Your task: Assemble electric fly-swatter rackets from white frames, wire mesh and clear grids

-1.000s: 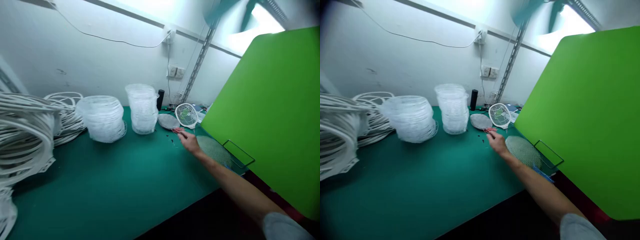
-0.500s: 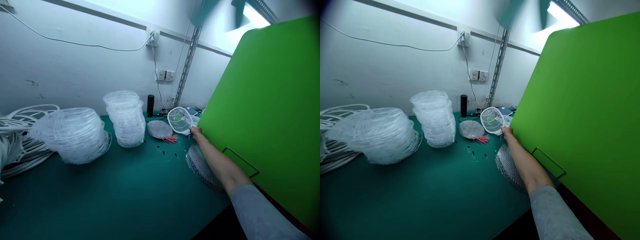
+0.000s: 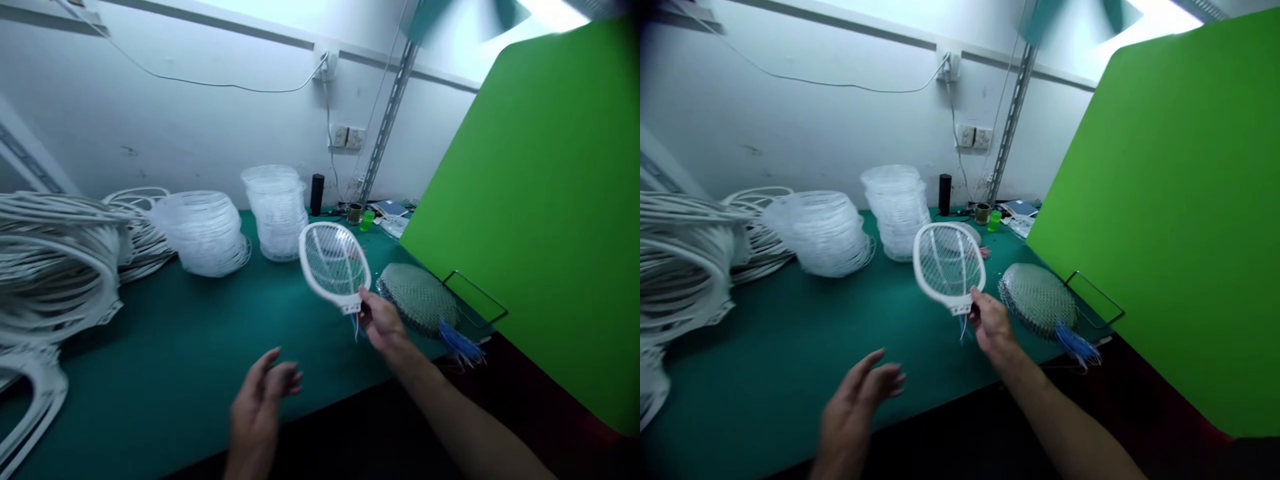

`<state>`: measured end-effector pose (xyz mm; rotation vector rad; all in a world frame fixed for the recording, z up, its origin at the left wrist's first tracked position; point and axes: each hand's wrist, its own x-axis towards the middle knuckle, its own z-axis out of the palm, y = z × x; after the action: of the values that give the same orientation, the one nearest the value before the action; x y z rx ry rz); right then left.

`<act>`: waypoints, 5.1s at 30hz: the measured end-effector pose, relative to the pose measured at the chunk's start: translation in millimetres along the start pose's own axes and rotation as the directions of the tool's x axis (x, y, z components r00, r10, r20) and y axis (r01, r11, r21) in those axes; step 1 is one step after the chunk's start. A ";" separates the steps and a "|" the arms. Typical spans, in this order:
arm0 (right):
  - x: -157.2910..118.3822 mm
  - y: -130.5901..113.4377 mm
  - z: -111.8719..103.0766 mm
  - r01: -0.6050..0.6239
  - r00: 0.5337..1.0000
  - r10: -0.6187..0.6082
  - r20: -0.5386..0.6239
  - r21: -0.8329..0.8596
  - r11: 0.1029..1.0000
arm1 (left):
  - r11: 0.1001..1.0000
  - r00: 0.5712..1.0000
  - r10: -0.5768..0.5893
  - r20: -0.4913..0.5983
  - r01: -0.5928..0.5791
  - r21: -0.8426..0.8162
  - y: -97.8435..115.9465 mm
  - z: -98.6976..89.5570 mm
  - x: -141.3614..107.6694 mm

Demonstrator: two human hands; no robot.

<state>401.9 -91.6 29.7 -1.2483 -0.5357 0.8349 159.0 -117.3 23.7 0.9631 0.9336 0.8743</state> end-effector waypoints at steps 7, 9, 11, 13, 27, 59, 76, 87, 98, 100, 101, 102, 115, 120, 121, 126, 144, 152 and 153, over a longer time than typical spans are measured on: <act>-102.0 29.2 26.8 -0.380 0.819 0.450 0.357 -0.251 0.890 | 0.968 0.979 -0.031 -0.200 -0.020 -0.249 -30.4 16.3 -9.2; -99.5 18.5 17.5 -0.094 0.874 0.312 0.373 -0.500 0.861 | 0.951 0.981 -0.051 -0.187 -0.009 -0.308 -30.7 15.3 -12.4; -96.4 9.2 9.4 0.260 0.899 0.044 0.435 -0.615 0.745 | 0.948 0.982 -0.055 -0.181 -0.005 -0.318 -28.7 13.1 -17.6; -96.2 5.5 6.0 0.518 0.826 -0.180 0.534 -0.594 0.615 | 0.944 0.982 -0.061 -0.181 -0.002 -0.329 -27.1 10.9 -22.0; -107.6 40.8 1.9 0.911 0.394 -0.345 0.852 -0.312 0.270 | 0.977 0.977 0.187 -0.098 -0.174 0.124 -20.6 11.7 -38.9; -110.5 60.0 -58.9 0.971 0.234 -0.532 0.814 -0.166 0.172 | 0.925 0.954 0.247 -0.168 -0.181 0.334 67.6 -2.3 3.5; -110.3 63.1 -63.9 0.963 0.259 -0.533 0.805 -0.173 0.206 | 0.987 0.991 0.120 0.066 -0.111 -0.117 69.4 -16.6 12.4; -111.9 59.9 -63.4 0.965 0.254 -0.552 0.795 -0.171 0.198 | 0.987 0.975 0.149 0.164 -0.137 -0.084 61.5 -13.9 2.4; -115.2 64.9 -65.8 0.967 0.240 -0.525 0.817 -0.157 0.198 | 0.847 0.904 0.395 -0.163 -0.289 0.447 65.2 -4.3 -16.8; -116.3 65.0 -65.3 0.970 0.229 -0.524 0.821 -0.150 0.189 | 0.811 0.886 0.430 -0.175 -0.294 0.506 64.8 -4.4 -17.1; -116.4 65.4 -65.5 0.972 0.224 -0.522 0.823 -0.147 0.185 | 0.798 0.879 0.444 -0.177 -0.297 0.524 64.4 -4.6 -16.9; -116.3 66.1 -66.1 0.972 0.221 -0.520 0.825 -0.144 0.184 | 0.791 0.874 0.453 -0.178 -0.302 0.532 64.0 -4.7 -16.7; -129.9 53.5 -36.5 0.967 0.244 -0.512 0.823 -0.169 0.191 | 0.879 0.903 0.269 -0.334 -0.089 0.468 46.4 -44.4 -1.2; -125.4 58.9 -27.8 0.788 0.592 -0.531 0.606 -0.298 0.538 | 0.953 0.950 0.170 -0.264 -0.090 0.290 26.6 -74.9 -12.9; -120.0 56.5 -23.4 0.682 0.707 -0.479 0.520 -0.321 0.657 | 0.959 0.957 0.168 -0.236 -0.103 0.265 24.2 -80.7 -17.6; -101.6 19.2 19.2 0.257 0.814 -0.091 0.574 -0.214 0.942 | 0.984 0.973 0.154 -0.173 -0.137 0.111 20.5 -107.5 -35.9; -176.2 -19.6 83.0 0.695 0.526 -0.463 0.714 -0.046 0.718 | 0.938 0.870 0.186 -0.457 -0.296 -0.180 16.8 -131.8 -62.8; -141.7 25.5 18.2 0.329 0.830 -0.045 0.556 -0.422 0.845 | 0.924 0.770 0.349 -0.534 -0.379 0.057 13.5 -112.1 -59.0; -131.2 29.5 13.9 0.279 0.838 0.031 0.545 -0.476 0.834 | 0.925 0.772 0.350 -0.531 -0.373 0.069 11.8 -109.1 -58.2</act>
<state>304.7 -184.5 15.9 -1.4614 -1.3799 0.9520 36.4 -136.5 18.6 0.8909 1.2156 1.5444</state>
